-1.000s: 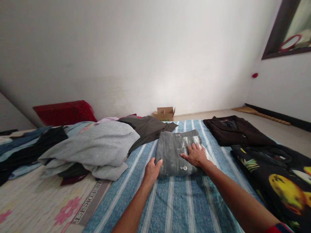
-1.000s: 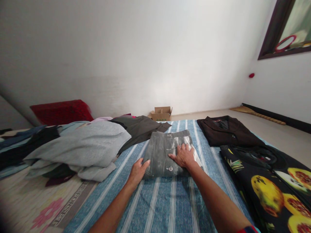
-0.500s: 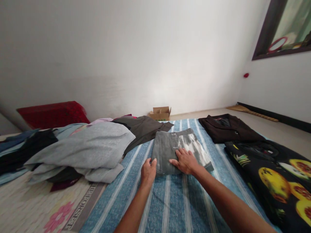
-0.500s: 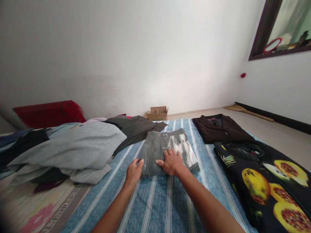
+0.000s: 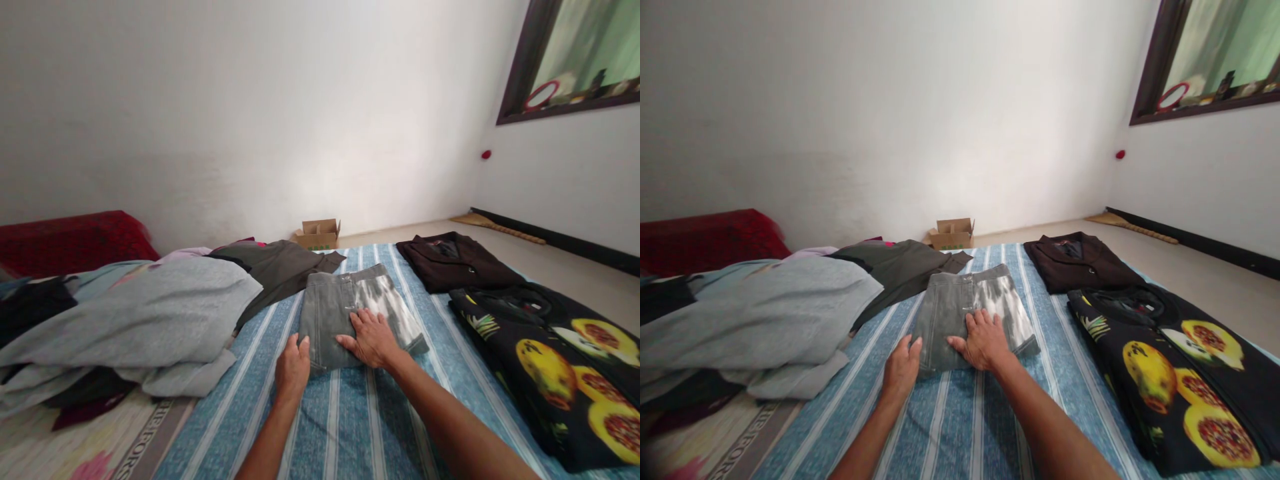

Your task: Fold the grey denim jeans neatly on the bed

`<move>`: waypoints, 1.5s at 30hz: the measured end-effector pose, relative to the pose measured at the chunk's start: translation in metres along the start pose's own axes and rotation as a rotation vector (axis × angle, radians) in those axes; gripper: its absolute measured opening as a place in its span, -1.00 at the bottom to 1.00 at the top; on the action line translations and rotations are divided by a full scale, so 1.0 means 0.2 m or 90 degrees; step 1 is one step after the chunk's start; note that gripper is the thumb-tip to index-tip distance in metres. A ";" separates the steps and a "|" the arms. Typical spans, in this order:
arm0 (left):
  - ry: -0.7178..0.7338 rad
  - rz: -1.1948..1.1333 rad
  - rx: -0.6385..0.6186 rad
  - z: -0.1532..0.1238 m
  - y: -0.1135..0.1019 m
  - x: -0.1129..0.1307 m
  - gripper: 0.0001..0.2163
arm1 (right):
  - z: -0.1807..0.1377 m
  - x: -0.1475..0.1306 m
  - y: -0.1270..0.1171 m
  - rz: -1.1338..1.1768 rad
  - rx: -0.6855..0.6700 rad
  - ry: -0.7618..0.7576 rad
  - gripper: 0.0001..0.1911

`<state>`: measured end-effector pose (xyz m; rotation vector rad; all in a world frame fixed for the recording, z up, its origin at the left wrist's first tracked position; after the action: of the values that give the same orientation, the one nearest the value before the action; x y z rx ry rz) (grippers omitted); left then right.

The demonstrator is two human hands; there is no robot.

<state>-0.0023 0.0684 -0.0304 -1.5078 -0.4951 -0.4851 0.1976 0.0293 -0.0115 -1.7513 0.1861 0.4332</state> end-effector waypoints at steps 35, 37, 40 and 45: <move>0.174 0.363 -0.388 0.06 0.48 0.69 -0.30 | -0.15 0.32 -0.02 -0.109 0.089 0.156 -0.21; 0.177 0.367 -0.384 0.06 0.49 0.68 -0.29 | -0.15 0.32 -0.01 -0.123 0.088 0.162 -0.23; 0.177 0.365 -0.376 0.07 0.50 0.67 -0.29 | -0.16 0.32 -0.02 -0.144 0.087 0.162 -0.25; 0.183 0.341 -0.380 0.06 0.52 0.66 -0.29 | -0.16 0.32 -0.01 -0.159 0.089 0.164 -0.27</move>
<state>0.1650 0.0817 -0.0364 -2.0078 0.3129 -0.4293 0.2630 0.0055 -0.0292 -1.6624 0.1733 0.0108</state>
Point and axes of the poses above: each hand's wrist, its own z-axis towards the middle knuckle, its own y-axis out of the palm, x = y × z, the point moved 8 cm from there along z, towards the middle knuckle, and after that the axes turned 13 degrees about -x, right-handed, at the moved point
